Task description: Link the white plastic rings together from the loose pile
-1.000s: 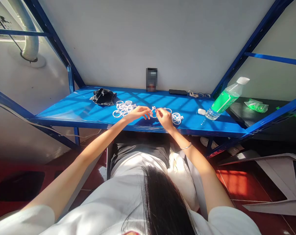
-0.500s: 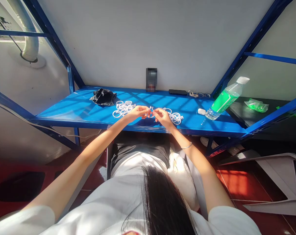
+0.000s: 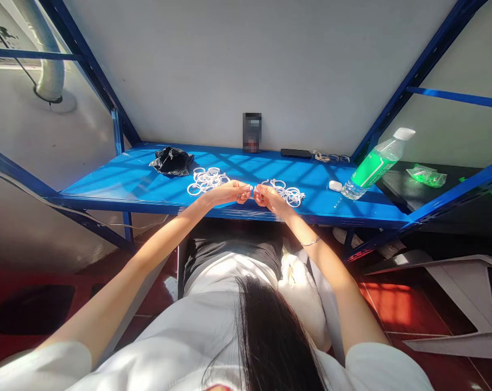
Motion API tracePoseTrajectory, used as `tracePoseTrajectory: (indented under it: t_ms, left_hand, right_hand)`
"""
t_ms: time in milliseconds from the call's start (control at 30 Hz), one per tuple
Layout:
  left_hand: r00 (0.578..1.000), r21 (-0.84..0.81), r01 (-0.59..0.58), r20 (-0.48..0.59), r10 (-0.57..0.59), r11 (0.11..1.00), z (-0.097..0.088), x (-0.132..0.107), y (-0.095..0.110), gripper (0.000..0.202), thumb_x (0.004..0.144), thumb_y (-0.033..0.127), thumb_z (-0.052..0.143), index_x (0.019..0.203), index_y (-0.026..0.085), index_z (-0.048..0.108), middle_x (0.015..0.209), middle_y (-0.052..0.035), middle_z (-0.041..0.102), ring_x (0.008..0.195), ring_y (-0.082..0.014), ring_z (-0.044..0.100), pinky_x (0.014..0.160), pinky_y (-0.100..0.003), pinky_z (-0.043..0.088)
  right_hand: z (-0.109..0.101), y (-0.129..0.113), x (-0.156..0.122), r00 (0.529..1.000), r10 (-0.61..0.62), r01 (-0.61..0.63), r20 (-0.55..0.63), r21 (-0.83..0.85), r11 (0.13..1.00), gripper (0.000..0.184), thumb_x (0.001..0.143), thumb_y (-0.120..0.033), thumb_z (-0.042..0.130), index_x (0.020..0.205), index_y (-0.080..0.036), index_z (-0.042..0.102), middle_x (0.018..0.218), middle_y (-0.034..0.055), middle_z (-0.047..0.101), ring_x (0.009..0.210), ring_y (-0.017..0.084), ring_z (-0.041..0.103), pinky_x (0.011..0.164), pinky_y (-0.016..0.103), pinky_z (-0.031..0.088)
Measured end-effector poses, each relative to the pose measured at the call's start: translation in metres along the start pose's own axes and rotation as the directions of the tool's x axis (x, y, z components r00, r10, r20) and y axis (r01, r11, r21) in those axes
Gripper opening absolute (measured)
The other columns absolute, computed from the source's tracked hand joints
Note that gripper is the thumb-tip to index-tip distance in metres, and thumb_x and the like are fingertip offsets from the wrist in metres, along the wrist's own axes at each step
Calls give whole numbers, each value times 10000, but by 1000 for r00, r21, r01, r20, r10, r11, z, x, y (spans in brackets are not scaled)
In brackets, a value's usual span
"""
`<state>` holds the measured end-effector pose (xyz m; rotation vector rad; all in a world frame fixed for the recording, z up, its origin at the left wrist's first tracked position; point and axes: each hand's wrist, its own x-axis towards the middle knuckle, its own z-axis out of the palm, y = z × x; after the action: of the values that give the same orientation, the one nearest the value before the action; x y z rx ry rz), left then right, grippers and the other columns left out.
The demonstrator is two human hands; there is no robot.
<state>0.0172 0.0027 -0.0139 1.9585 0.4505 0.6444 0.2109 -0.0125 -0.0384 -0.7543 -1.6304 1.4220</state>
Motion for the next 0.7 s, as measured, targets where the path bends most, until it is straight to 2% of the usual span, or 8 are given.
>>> tracePoseTrajectory:
  t_ms: [100, 267, 500, 700]
  left_hand:
    - [1000, -7, -4, 17, 4, 1000, 0, -1, 2, 524, 893, 617, 436, 667, 165, 574, 647, -58, 526, 548, -124, 458, 463, -288, 391]
    - [999, -111, 45, 27, -42, 993, 1, -1, 5, 471, 848, 583, 534, 663, 152, 570, 656, -34, 503, 548, -108, 417, 477, -273, 357]
    - [996, -168, 81, 47, -74, 982, 1, -3, 10, 449, 825, 562, 583, 663, 144, 595, 620, -5, 468, 538, -93, 368, 501, -266, 331]
    - [995, -147, 94, 27, -91, 985, 0, -2, 5, 465, 828, 567, 578, 635, 145, 572, 558, 21, 398, 522, -92, 349, 498, -262, 312]
  right_hand:
    - [0, -1, 0, 999, -19, 20, 47, -30, 999, 562, 731, -722, 603, 611, -205, 419, 565, -51, 369, 466, 79, 326, 413, 234, 285]
    - [1, -2, 0, 996, -23, 31, 90, -86, 996, 584, 721, -753, 581, 597, -215, 388, 538, -62, 335, 448, 76, 281, 398, 239, 249]
    - [0, -2, 0, 996, 24, -21, 91, -30, 999, 570, 677, -706, 668, 589, -202, 416, 532, -67, 350, 449, 68, 293, 408, 225, 245]
    - [-2, -2, 0, 994, 40, -43, 97, 30, 999, 506, 721, -607, 699, 599, -190, 439, 539, -66, 368, 448, 59, 309, 411, 211, 256]
